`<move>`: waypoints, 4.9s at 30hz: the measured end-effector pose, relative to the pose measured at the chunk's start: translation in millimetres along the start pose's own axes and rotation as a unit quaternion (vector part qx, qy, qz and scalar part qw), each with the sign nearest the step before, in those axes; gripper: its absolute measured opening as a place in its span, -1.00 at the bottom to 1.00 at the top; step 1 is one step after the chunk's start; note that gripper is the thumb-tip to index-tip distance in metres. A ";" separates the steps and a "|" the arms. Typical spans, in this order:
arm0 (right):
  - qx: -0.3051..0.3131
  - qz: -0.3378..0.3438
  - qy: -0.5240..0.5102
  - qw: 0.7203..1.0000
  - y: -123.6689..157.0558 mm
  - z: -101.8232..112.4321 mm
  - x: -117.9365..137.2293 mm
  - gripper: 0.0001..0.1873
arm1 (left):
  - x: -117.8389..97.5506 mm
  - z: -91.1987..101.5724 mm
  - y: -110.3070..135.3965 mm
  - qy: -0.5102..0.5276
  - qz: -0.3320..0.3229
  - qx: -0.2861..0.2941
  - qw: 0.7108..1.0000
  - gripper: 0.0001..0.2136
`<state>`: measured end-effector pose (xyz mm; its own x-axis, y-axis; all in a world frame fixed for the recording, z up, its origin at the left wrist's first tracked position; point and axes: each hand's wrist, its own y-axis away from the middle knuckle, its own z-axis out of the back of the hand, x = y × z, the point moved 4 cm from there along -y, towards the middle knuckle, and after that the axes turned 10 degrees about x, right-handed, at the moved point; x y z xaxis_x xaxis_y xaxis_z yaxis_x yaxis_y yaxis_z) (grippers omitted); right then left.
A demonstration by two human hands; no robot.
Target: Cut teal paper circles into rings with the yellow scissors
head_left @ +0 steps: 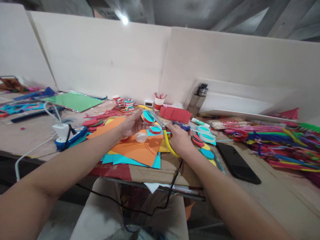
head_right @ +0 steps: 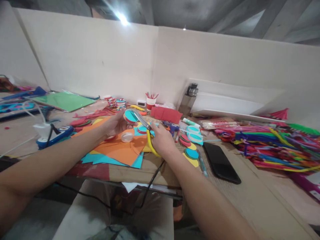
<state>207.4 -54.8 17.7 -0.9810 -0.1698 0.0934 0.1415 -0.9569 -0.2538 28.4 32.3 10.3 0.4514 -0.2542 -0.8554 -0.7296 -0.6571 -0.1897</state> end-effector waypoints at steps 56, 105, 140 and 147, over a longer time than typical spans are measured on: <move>0.032 -0.027 0.028 0.999 4.2 4.5 6.6 -0.57 | 2.3 4.3 1.6 0.024 0.012 -0.033 0.999 -0.55; 0.029 -0.019 0.042 0.998 5.0 5.2 10.0 -0.57 | -4.1 2.3 3.0 0.037 0.027 -0.010 0.999 -0.42; 0.065 -0.080 -0.028 0.994 -2.4 1.2 -16.1 -0.71 | -13.5 42.2 -6.0 -0.078 -0.237 -0.129 0.960 -0.49; 0.105 -0.076 0.017 0.991 -5.7 -6.4 -27.7 -0.66 | -16.5 38.8 -1.9 0.026 -0.159 -0.143 0.977 -0.85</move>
<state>232.9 -43.2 10.4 -0.9966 -0.0155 0.0815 0.0128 -0.9994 -0.0333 2.4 65.3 6.0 0.6621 -0.0363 -0.7485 -0.3787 -0.8782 -0.2923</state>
